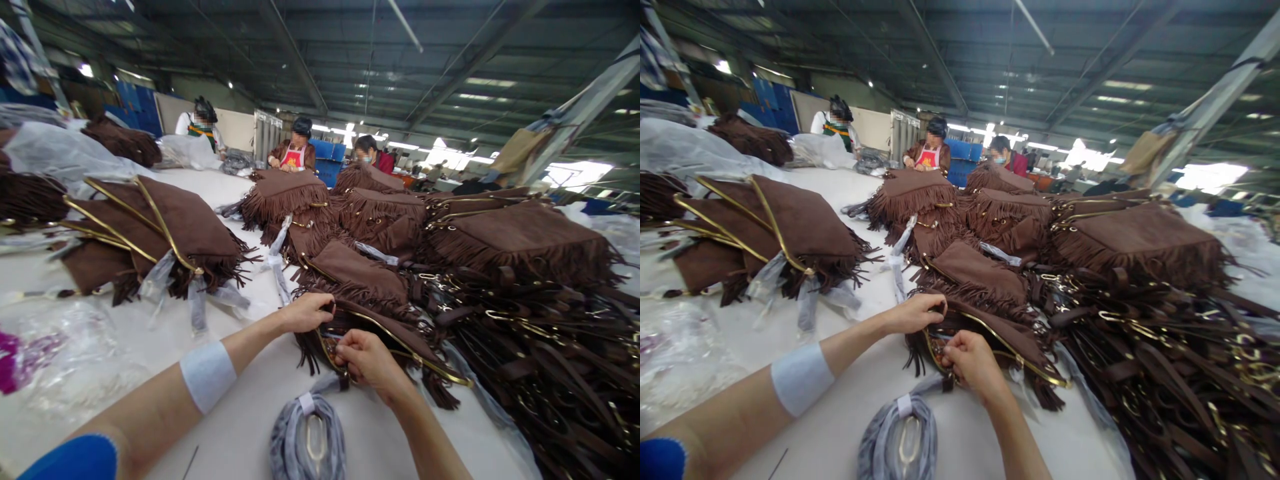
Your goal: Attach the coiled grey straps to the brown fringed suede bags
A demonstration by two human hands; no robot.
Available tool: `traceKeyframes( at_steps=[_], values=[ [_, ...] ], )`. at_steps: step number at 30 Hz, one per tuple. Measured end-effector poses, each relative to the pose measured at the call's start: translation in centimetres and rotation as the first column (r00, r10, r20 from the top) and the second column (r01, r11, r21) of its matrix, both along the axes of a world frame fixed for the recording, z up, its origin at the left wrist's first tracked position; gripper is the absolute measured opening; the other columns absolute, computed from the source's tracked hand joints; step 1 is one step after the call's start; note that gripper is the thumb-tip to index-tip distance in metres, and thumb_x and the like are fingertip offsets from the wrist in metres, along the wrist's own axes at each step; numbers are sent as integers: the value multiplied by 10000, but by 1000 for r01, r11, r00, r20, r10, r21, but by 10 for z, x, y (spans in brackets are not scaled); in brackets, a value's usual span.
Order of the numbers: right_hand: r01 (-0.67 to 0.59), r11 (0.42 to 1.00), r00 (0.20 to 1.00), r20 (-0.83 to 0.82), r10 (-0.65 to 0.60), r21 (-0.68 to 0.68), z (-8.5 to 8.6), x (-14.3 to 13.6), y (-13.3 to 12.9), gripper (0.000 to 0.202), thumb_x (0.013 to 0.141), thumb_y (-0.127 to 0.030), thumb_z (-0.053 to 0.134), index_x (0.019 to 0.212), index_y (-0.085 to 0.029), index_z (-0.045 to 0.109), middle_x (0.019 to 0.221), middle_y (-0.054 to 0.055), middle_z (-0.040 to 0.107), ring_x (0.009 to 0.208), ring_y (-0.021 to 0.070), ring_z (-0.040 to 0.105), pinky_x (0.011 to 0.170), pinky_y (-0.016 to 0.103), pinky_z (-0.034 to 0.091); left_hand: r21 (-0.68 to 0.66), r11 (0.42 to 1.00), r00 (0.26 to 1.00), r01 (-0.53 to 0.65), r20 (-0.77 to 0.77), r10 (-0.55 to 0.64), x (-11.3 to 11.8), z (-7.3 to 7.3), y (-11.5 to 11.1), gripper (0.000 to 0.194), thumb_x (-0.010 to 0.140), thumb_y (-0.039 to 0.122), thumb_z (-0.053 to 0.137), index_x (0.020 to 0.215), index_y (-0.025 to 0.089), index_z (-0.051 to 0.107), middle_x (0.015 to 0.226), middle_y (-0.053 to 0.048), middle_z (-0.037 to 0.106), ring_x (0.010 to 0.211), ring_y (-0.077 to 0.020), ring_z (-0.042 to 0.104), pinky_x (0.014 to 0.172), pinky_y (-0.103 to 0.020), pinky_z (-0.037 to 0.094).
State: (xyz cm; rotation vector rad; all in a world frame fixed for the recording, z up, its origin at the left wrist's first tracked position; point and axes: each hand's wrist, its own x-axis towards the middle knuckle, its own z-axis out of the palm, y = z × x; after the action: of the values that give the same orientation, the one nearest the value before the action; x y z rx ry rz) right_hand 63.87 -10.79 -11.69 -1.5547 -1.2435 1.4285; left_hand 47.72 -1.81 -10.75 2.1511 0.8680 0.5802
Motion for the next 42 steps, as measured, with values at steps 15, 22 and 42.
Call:
traceKeyframes(
  at_steps=[15,22,42],
  values=[
    [15,995,999,33,-18,103,-8,-5,5,194,607,-396,559,636,-219,485,471,-56,550,329,45,258,352,199,163,-209,978,999,28,47,-18,-5,4,3,125,733,199,481,642,147,549,569,48,444,547,-97,407,491,-204,299],
    [-19,987,986,168,-8,157,-13,-4,11,67,650,-231,548,589,-208,532,477,-34,565,385,94,390,405,219,251,143,936,944,320,-126,-304,-18,12,6,267,646,7,501,749,148,702,840,-24,623,794,-135,561,765,-214,425],
    [8,969,996,89,-31,246,-21,-6,14,107,680,-292,564,610,-215,537,495,-35,580,391,100,405,403,223,263,134,956,965,260,4,-263,-19,1,9,254,664,-1,613,795,176,739,858,-11,605,842,-131,566,783,-196,425]
  ],
)
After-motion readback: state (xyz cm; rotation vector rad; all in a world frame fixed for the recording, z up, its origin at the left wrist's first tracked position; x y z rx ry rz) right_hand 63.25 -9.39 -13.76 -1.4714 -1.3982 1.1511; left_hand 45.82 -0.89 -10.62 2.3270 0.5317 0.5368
